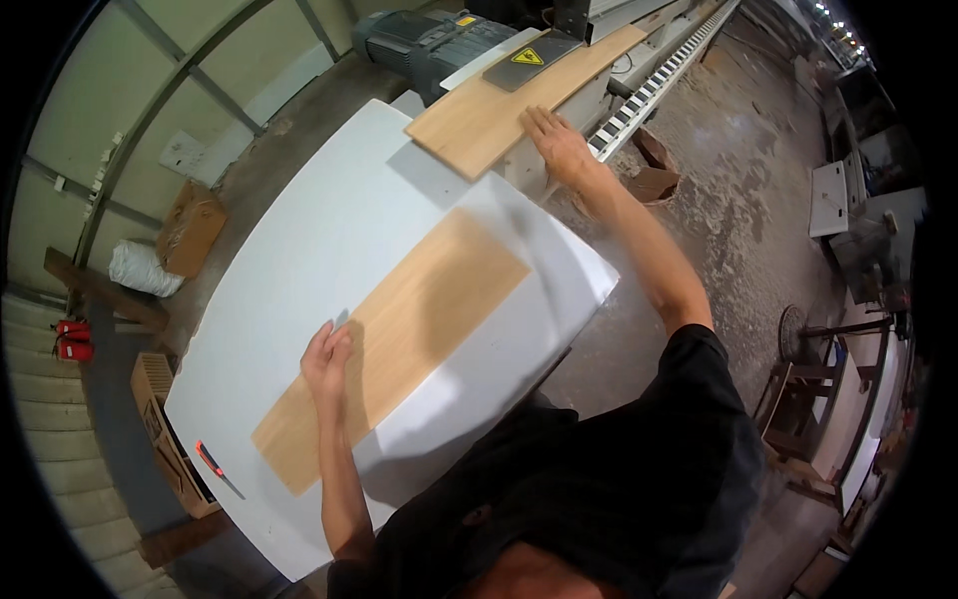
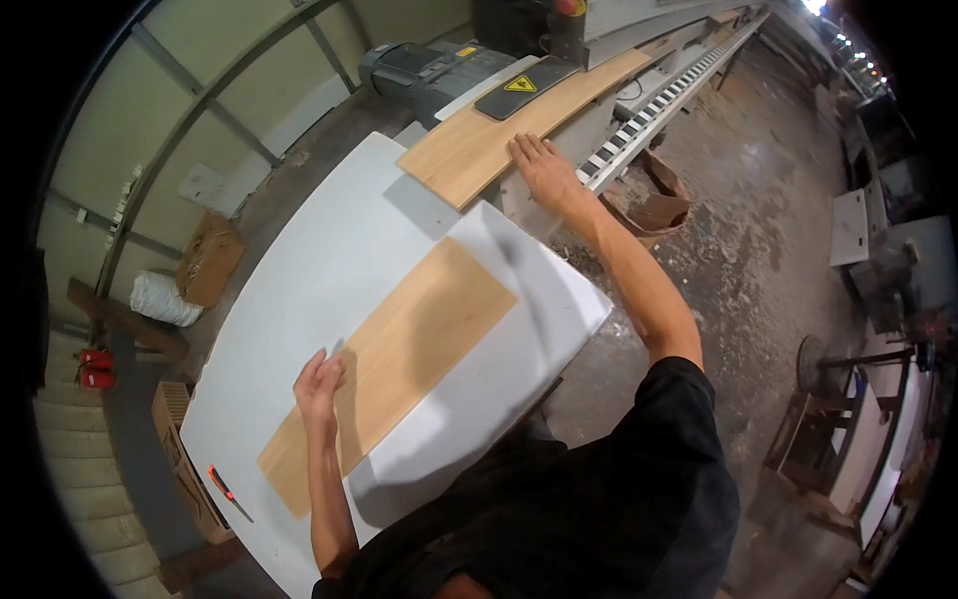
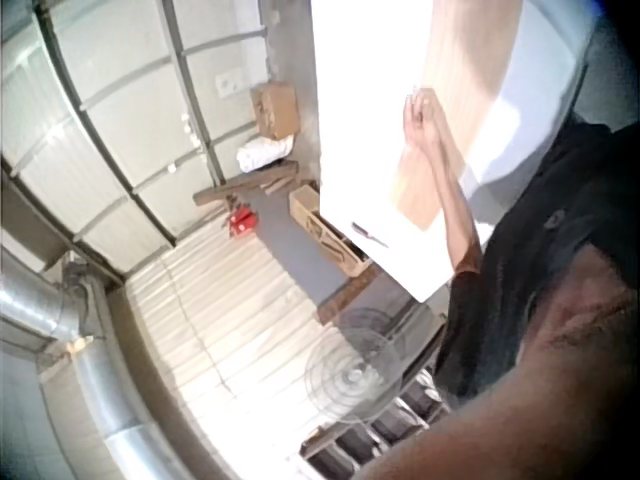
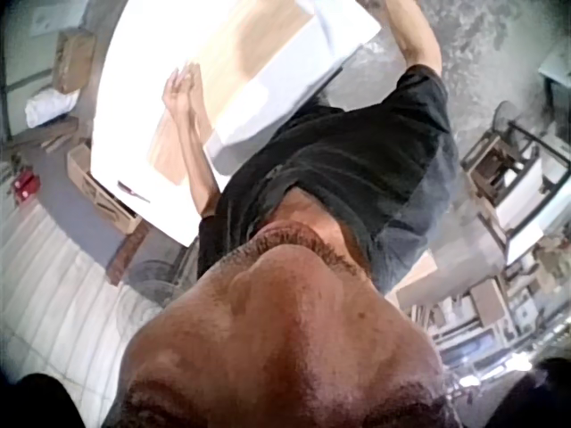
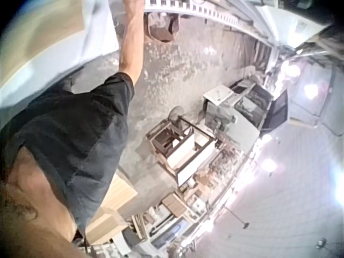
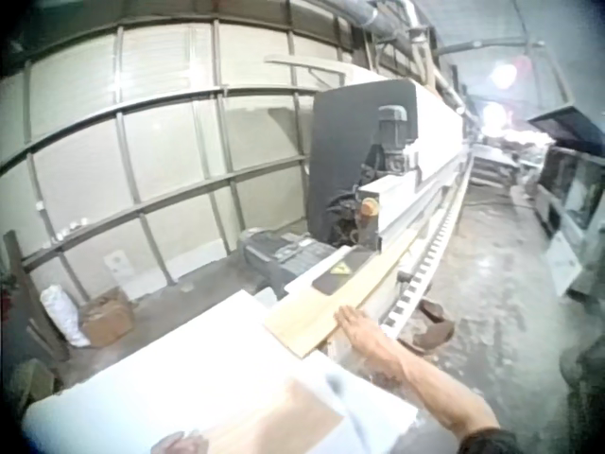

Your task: The person places a wood board onto an edge-banding machine, guides it through by hand, and then carries the board to a stack on a nearby table.

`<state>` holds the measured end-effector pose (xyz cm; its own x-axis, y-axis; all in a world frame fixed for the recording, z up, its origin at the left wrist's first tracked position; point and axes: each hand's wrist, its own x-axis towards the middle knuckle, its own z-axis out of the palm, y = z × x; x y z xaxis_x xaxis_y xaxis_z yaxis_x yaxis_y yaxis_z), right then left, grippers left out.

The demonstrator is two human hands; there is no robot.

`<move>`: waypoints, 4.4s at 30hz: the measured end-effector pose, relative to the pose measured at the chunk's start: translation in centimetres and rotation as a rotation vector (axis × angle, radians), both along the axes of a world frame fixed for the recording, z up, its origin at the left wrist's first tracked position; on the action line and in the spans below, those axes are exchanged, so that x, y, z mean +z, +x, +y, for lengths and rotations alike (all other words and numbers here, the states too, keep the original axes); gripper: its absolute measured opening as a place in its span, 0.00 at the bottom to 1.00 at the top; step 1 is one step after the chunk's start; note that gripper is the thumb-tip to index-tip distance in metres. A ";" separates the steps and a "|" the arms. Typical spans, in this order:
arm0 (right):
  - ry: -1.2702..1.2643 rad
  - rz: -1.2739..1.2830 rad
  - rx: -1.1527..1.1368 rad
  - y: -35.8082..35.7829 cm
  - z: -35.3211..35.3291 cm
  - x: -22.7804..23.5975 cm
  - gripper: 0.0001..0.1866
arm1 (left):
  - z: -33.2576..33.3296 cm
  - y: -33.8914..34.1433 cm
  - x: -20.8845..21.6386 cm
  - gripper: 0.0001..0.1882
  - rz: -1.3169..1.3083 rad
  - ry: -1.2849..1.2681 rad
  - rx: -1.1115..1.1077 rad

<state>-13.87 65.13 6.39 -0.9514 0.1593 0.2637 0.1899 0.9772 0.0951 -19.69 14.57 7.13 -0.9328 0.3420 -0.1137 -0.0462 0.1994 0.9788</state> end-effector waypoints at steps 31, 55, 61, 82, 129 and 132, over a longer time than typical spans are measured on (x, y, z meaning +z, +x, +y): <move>-0.566 0.049 -0.312 -5.3 15.3 0.1 0.18 | -1.4 -3.9 -0.1 0.29 -0.412 0.145 0.318; -0.806 0.131 -0.066 8.3 -16.9 -3.0 0.16 | -28.8 9.1 -2.1 0.32 0.081 -0.499 0.249; -0.648 0.067 -0.089 8.4 -17.5 -4.1 0.25 | -27.4 10.4 -2.3 0.33 0.256 -0.613 0.249; -0.464 -0.375 0.059 7.4 -13.6 -1.2 0.30 | -29.3 7.8 -4.9 0.30 0.309 -0.830 0.226; -0.661 -0.131 0.245 9.5 -11.6 1.6 0.26 | -35.7 7.7 -3.0 0.31 0.110 -0.633 0.070; -0.606 -0.012 0.027 9.5 -10.0 5.1 0.27 | -37.2 7.1 -3.9 0.28 0.204 -0.721 0.339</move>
